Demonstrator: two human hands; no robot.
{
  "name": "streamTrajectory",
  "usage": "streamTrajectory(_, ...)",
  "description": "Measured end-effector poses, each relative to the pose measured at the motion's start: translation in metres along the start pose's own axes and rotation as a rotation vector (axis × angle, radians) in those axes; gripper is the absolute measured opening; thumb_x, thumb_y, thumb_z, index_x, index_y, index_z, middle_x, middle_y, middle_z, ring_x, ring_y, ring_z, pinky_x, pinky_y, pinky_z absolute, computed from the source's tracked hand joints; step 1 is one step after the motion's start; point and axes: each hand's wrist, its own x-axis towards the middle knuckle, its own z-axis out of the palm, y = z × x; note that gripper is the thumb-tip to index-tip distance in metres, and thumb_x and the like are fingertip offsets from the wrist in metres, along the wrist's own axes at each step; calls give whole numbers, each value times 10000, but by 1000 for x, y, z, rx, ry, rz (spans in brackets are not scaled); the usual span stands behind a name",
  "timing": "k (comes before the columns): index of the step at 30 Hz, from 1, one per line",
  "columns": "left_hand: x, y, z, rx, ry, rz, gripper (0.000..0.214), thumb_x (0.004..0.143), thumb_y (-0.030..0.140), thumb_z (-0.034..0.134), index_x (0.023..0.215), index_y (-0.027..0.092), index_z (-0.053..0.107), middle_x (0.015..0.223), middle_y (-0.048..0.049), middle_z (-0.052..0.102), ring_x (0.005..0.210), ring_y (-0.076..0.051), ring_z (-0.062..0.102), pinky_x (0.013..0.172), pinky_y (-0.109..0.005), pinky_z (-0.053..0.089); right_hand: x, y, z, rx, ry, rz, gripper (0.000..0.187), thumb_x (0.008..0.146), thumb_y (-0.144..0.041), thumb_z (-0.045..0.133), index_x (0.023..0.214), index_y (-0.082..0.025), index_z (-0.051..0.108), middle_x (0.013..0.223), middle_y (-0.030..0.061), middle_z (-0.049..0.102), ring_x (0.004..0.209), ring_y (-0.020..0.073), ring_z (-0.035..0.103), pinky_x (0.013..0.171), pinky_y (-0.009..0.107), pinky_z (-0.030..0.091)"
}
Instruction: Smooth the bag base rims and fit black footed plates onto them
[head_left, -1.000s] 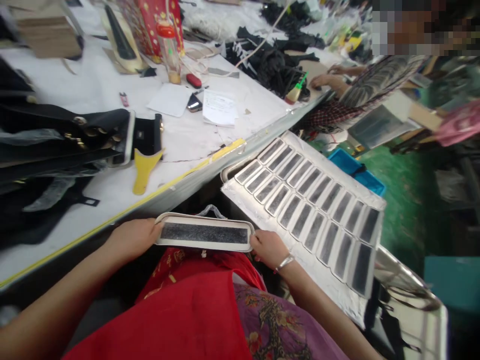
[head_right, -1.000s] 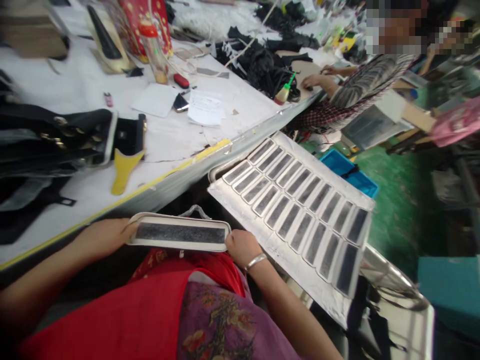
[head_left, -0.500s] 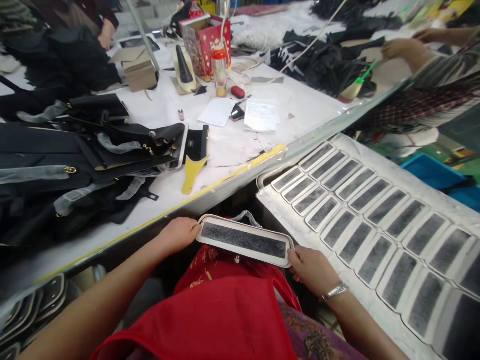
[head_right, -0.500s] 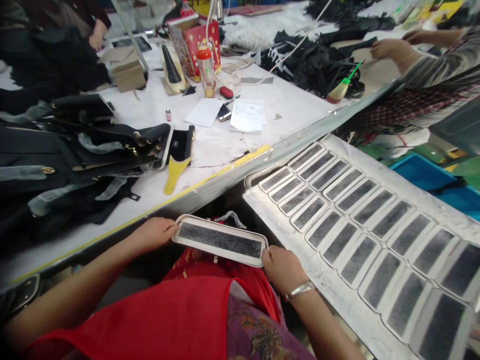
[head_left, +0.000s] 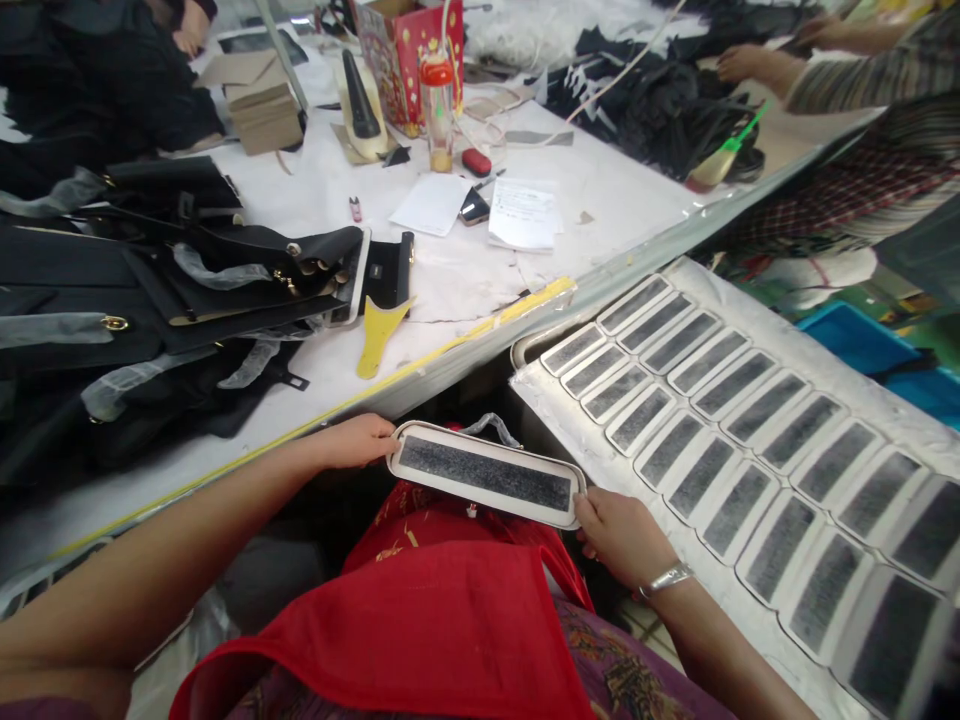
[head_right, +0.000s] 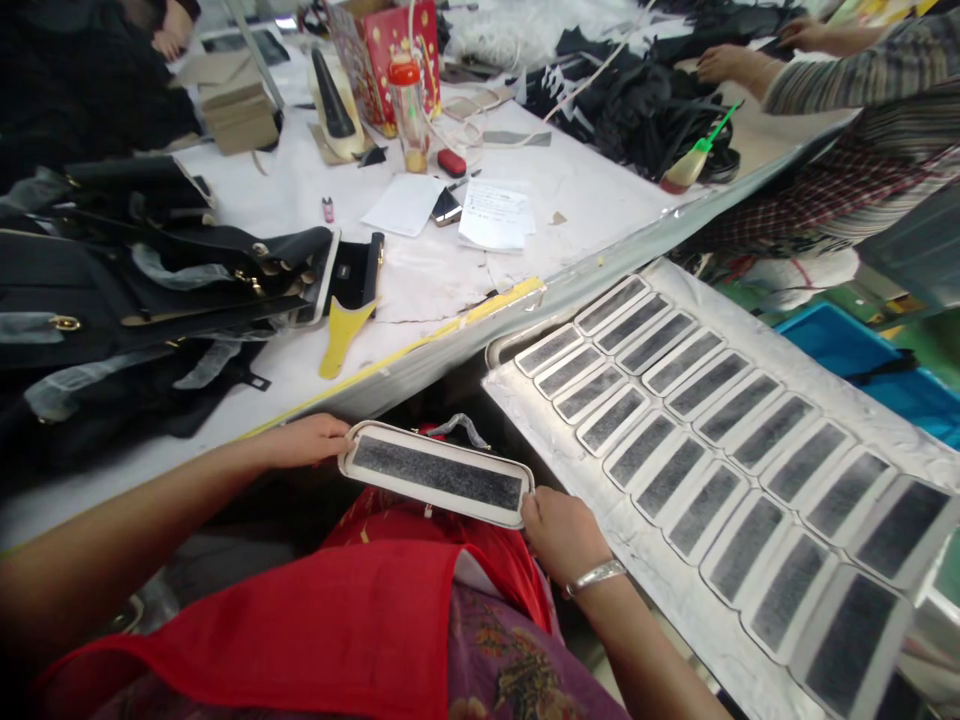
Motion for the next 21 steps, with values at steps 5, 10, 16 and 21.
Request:
streamTrajectory(5, 5, 1, -7, -145, -52, 78, 298, 716, 411, 510, 572, 158, 570, 536, 11, 529, 507, -121, 466, 497, -228, 324, -1, 4, 0, 18, -7, 12, 384, 921, -257, 295, 670, -161, 569, 678, 62, 651, 593, 138, 614, 567, 235, 380)
streamTrajectory(10, 6, -24, -2, -582, -287, 139, 505, 831, 569, 354, 676, 141, 573, 610, -40, 585, 511, -130, 509, 469, -239, 357, -1, 5, 0, 144, -9, 64, 407, 925, -297, 265, 641, -177, 531, 563, 32, 623, 530, 134, 595, 553, 241, 379)
streamTrajectory(16, 16, -58, 23, -973, -297, 136, 396, 783, 538, 544, 725, 147, 523, 559, 7, 558, 461, -78, 457, 466, -205, 324, 4, -6, -3, 116, -16, 43, 381, 916, -292, 292, 648, -173, 535, 615, 38, 643, 563, 135, 604, 555, 240, 385)
streamTrajectory(21, 22, -57, 19, -898, -314, 110, 414, 744, 548, 581, 664, 150, 501, 504, 26, 537, 401, -64, 423, 409, -194, 274, 7, -7, -2, 75, -24, 37, 398, 913, -300, 288, 635, -177, 545, 631, 45, 641, 589, 145, 609, 558, 243, 388)
